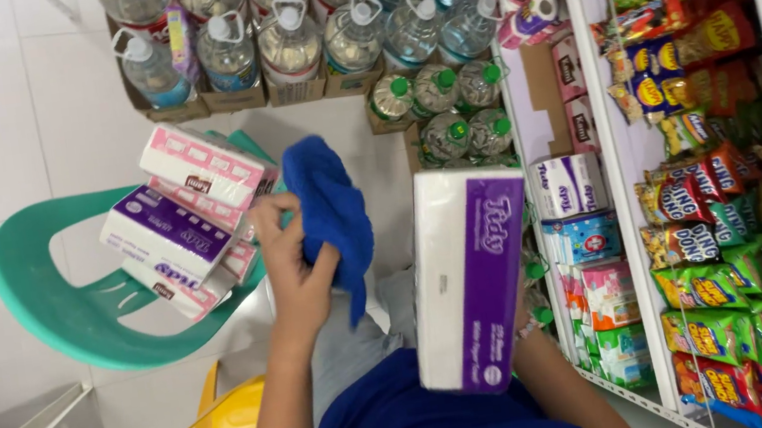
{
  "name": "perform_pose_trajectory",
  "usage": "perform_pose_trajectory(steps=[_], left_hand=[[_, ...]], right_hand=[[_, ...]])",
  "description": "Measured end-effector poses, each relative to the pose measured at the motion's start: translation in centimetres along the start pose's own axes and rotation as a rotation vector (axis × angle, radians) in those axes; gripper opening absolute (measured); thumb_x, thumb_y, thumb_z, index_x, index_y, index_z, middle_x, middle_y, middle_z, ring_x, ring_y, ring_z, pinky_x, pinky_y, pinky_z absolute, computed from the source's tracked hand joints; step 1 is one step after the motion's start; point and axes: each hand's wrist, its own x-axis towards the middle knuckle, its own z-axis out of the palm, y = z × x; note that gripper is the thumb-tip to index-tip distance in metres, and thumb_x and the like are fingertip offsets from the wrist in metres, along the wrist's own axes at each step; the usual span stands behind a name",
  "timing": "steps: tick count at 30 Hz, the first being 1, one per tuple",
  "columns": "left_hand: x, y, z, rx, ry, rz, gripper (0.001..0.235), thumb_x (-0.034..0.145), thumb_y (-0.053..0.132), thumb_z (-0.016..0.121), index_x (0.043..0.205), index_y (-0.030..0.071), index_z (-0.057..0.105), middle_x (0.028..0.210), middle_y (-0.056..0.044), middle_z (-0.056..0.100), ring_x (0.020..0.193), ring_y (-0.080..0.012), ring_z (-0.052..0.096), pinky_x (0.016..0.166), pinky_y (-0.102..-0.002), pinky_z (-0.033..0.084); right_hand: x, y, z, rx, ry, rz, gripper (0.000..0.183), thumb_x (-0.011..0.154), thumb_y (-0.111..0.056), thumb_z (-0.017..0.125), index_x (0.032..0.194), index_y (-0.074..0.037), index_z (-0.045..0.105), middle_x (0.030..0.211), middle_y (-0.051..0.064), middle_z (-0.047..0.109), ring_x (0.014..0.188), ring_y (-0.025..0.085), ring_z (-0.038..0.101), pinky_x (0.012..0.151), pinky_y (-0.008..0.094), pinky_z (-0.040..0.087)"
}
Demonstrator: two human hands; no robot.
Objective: The person picks up packages of tissue paper from a store shelf and wipes them with a blue cloth. They handle the packages one by one, cleaning the exterior before placing them on a green plastic chair.
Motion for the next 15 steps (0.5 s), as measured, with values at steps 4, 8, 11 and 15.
perform_pose_trajectory(steps=[4,8,11,15], left_hand=[[3.0,4.4,-0.4,-0.179,0.133,0.336,0.021,0.078,0.011,0.068,0.095,0.003,0.059,0.127,-0.022,0.051,0.130,-0.0336,0.049,0.121,-0.039,0.038],[4.1,7.6,2.3,-0.155,-0.073,0.385,0.023,0.085,0.016,0.075,0.100,0.007,0.061,0.117,-0.013,0.066,0.116,-0.0318,0.063,0.104,-0.039,0.048],[0.9,8.1,4.7,-0.029,-0.166,0.445,0.025,0.085,0.016,0.077,0.106,0.007,0.067,0.109,-0.010,0.067,0.101,-0.0337,0.061,0.090,-0.042,0.048],[-4.9,6.1,5.0,-0.156,-0.346,0.403,0.019,0.087,0.014,0.076,0.102,0.009,0.066,0.106,-0.008,0.067,0.096,-0.0320,0.061,0.086,-0.041,0.049]], right_hand=[[2.9,-1.0,6.4,-0.070,0.245,-0.056,0.064,0.093,-0.045,0.067,0.140,-0.003,0.054,0.131,0.019,0.067,0.109,0.030,0.071,0.085,0.047,0.064],[-0.2,-0.4,2.7,-0.278,-0.016,-0.033,0.072,0.095,-0.050,0.068,0.145,0.000,0.055,0.134,0.020,0.066,0.114,0.030,0.071,0.089,0.045,0.061],[-0.8,-0.5,3.7,-0.372,0.171,-0.062,0.074,0.095,-0.056,0.064,0.143,0.000,0.055,0.130,0.016,0.067,0.114,0.027,0.070,0.097,0.043,0.059],[-1.2,-1.9,3.7,-0.240,0.475,-0.313,0.074,0.101,-0.059,0.062,0.145,0.000,0.052,0.127,0.020,0.067,0.109,0.030,0.068,0.092,0.044,0.057]])
